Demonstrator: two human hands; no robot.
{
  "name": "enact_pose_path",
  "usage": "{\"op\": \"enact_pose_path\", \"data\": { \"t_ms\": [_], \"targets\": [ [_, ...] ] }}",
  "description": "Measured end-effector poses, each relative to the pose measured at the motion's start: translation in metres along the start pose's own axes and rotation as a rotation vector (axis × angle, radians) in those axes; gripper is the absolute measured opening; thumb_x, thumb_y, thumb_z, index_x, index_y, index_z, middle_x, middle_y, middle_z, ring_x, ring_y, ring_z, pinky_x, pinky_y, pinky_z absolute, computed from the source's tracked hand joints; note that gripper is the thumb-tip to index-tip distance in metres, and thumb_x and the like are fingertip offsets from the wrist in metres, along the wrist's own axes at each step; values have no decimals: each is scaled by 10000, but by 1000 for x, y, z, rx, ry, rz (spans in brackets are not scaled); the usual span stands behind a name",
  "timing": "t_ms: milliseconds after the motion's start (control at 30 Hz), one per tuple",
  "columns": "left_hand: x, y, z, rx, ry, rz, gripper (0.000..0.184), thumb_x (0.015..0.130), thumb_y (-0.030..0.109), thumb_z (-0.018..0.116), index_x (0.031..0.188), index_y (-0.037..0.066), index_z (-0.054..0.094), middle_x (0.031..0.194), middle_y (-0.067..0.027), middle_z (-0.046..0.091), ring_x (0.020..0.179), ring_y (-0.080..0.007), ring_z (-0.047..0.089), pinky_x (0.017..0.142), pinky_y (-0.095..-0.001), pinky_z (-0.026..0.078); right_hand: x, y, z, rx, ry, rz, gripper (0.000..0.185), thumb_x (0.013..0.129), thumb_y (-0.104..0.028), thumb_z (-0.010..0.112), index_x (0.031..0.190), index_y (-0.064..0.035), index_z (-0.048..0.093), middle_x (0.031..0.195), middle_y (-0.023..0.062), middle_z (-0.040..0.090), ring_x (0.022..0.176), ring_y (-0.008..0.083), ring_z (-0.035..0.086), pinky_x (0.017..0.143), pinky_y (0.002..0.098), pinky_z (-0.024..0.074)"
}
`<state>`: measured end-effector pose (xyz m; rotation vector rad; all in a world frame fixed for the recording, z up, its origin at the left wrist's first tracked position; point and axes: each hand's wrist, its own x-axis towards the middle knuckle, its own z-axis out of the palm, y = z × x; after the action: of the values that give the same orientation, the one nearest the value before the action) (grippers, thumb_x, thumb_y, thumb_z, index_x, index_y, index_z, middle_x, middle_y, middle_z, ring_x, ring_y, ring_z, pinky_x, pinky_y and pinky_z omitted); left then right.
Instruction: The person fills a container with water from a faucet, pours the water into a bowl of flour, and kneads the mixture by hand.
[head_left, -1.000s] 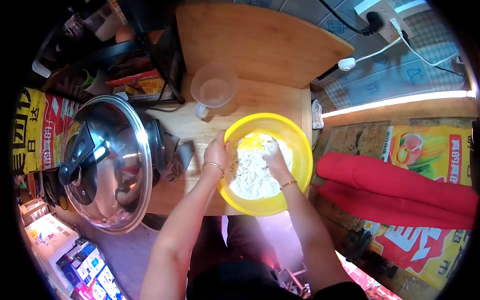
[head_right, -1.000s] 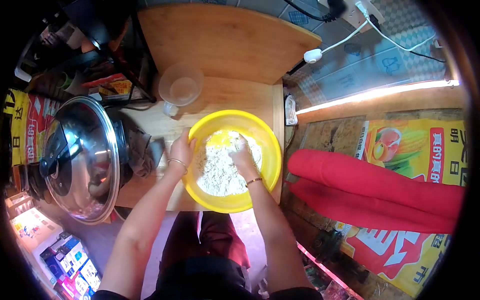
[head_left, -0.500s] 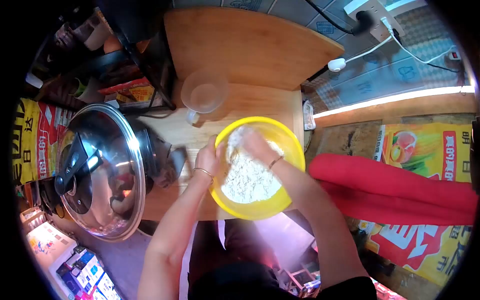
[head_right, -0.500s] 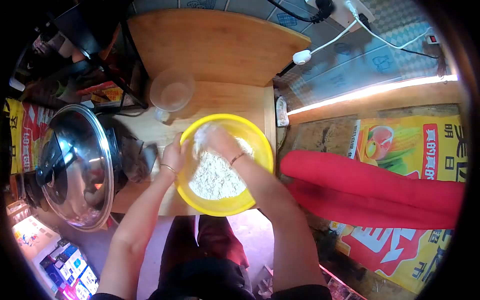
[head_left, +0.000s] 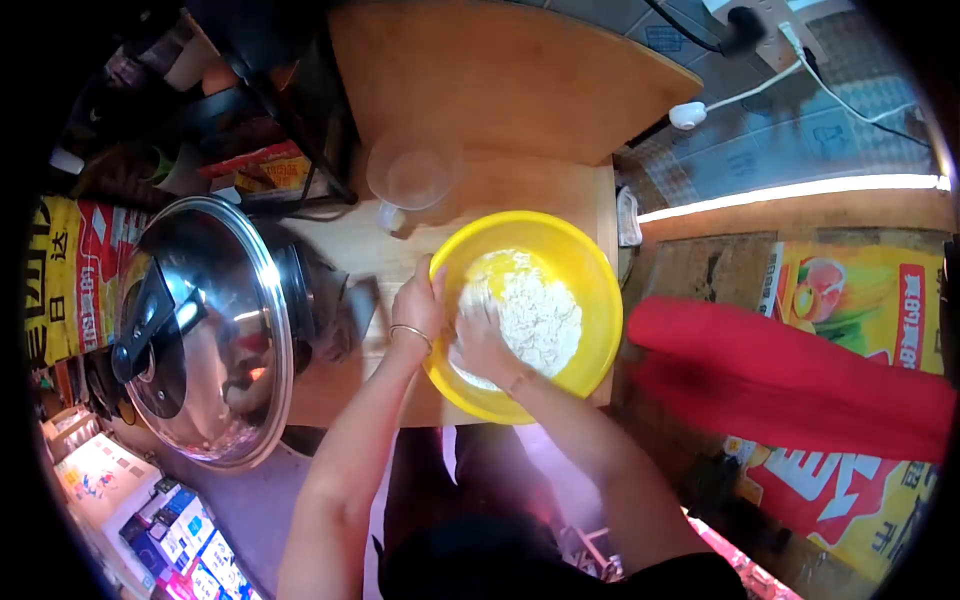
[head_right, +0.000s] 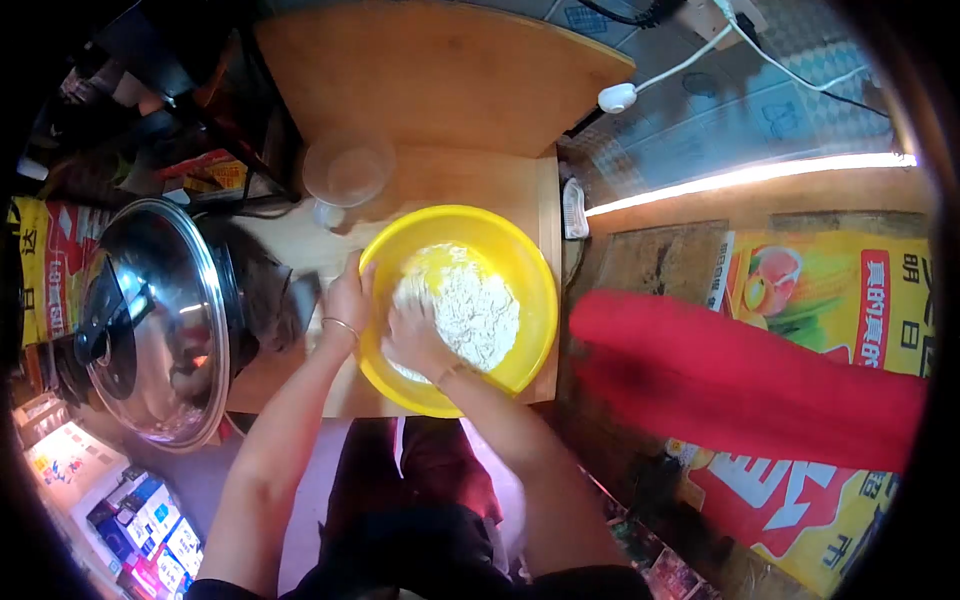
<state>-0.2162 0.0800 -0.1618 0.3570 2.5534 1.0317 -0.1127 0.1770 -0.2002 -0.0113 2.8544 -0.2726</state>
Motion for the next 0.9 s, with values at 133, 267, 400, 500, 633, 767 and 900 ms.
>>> {"op": "enact_pose_path", "data": {
  "t_ms": [133, 267, 400, 500, 633, 767, 900],
  "targets": [
    [2, -4, 13, 27, -4, 30, 346, 917, 324, 455, 1162, 81, 469, 749, -250, 603, 687, -432, 582, 601, -505, 449, -56, 93, -7, -26, -154, -79, 632, 735, -334, 598, 1294, -85, 444, 1342, 178, 400, 1241, 361, 345, 1017, 553, 211],
    [1, 6, 11, -8, -5, 19, 342, 910, 322, 467, 1154, 83, 477, 770, -246, 607, 703, -425, 586, 615, -496, 455, 17, 84, 10, 92, 182, 294, 646, 724, -281, 591, 1309, -75, 412, 1282, 227, 440, 1251, 384, 333, 1048, 500, 195],
    [-11, 8, 2, -64, -14, -31, 340, 910, 281, 478, 1157, 48, 469, 890, -244, 608, 815, -423, 578, 677, -464, 458, -33, 22, -9, 87, -108, -13, 625, 740, -348, 604, 1294, -108, 442, 1335, 181, 419, 1276, 397, 302, 1037, 582, 171],
    [-43, -13, 19, -342, 144, 21, 297, 918, 203, 474, 1160, 32, 456, 938, -220, 614, 879, -371, 604, 738, -403, 468, -57, 88, -42, -76, -269, -50, 625, 719, -383, 656, 1280, -180, 470, 1306, 146, 456, 1263, 365, 335, 985, 627, 209],
    [-105, 21, 45, -559, 239, -302, 360, 931, 207, 455, 1216, 1, 377, 1072, -209, 567, 969, -300, 571, 840, -375, 426, 14, 66, -13, -1, 106, 302, 565, 742, -339, 627, 1256, -154, 484, 1246, 137, 487, 1207, 346, 378, 921, 635, 263],
    [-138, -4, 53, -639, 226, -327, 430, 900, 176, 522, 1233, -16, 331, 1012, -174, 525, 912, -254, 553, 787, -343, 448, -32, 17, 13, 173, 54, -200, 520, 721, -266, 607, 1185, -47, 522, 1185, 186, 510, 1165, 377, 394, 903, 622, 277],
    [-31, -3, -28, -195, -33, -173, 368, 834, 169, 605, 1156, 44, 480, 913, -155, 575, 808, -243, 597, 687, -351, 476, -51, 66, -33, -82, 11, 50, 624, 735, -416, 625, 1251, -97, 480, 1208, 174, 516, 1190, 363, 379, 951, 578, 260]
  ]
}}
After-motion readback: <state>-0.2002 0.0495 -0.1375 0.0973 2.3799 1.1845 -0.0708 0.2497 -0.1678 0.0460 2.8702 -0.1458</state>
